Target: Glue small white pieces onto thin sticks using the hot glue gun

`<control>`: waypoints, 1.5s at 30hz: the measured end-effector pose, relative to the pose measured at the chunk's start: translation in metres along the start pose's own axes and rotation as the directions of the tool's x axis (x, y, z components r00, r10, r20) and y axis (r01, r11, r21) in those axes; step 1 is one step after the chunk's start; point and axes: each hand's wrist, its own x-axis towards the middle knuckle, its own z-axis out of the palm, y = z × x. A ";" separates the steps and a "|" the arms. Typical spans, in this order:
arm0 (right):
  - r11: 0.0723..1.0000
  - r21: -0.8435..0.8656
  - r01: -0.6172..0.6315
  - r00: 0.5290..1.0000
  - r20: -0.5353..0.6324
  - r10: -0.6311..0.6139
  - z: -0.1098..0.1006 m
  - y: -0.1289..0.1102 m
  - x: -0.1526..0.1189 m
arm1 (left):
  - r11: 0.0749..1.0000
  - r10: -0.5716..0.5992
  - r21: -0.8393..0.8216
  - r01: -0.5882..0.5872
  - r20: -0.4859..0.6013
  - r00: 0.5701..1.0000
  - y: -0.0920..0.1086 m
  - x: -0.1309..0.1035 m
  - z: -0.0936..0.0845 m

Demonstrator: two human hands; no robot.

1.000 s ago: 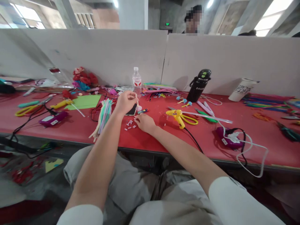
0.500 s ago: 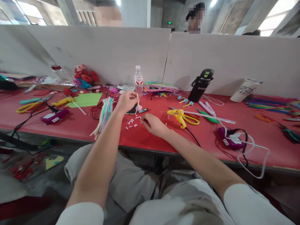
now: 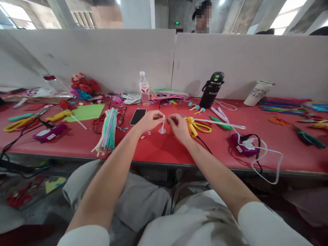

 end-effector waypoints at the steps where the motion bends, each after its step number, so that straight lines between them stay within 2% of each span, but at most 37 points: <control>1: 1.000 0.021 -0.018 1.000 -0.003 0.019 0.000 0.000 0.000 | 1.000 0.006 -0.006 -0.006 0.007 1.000 0.001 -0.001 0.002; 8: 0.959 0.206 -0.196 0.979 -0.019 0.204 0.001 -0.002 0.001 | 0.999 0.049 0.006 -0.049 -0.025 0.998 0.006 -0.002 0.010; 18: 0.861 0.442 -0.253 0.954 -0.032 0.297 0.006 -0.001 -0.001 | 0.998 0.054 -0.025 -0.054 -0.002 0.999 0.005 0.000 0.017; 23: 0.838 0.467 -0.282 0.945 -0.016 0.327 0.007 0.000 0.000 | 0.998 0.040 0.057 -0.040 0.001 0.999 0.009 -0.002 0.020; 28: 0.864 0.391 -0.317 0.939 0.004 0.344 0.007 -0.004 0.001 | 0.990 0.028 0.136 -0.022 -0.041 0.999 0.007 -0.001 0.019; 31: 0.814 0.436 -0.384 0.916 0.070 0.394 0.005 -0.007 0.002 | 0.988 0.030 0.155 -0.025 -0.030 0.999 0.006 -0.001 0.017; 35: 0.712 0.496 -0.497 0.867 0.247 0.433 0.000 -0.012 0.002 | 0.986 0.039 0.163 -0.037 -0.007 0.999 0.005 -0.001 0.013; 39: 0.685 0.471 -0.556 0.831 0.328 0.449 -0.004 -0.017 0.002 | 0.994 0.056 0.095 -0.059 0.033 0.998 0.005 -0.001 0.011; 41: 0.684 0.480 -0.548 0.836 0.307 0.455 -0.004 -0.017 0.002 | 0.996 0.063 0.061 -0.063 0.008 0.998 0.008 -0.001 0.010; 45: 0.731 0.480 -0.484 0.869 0.167 0.466 -0.003 -0.012 0.003 | 0.997 0.080 0.014 -0.079 -0.103 0.991 0.012 -0.002 0.009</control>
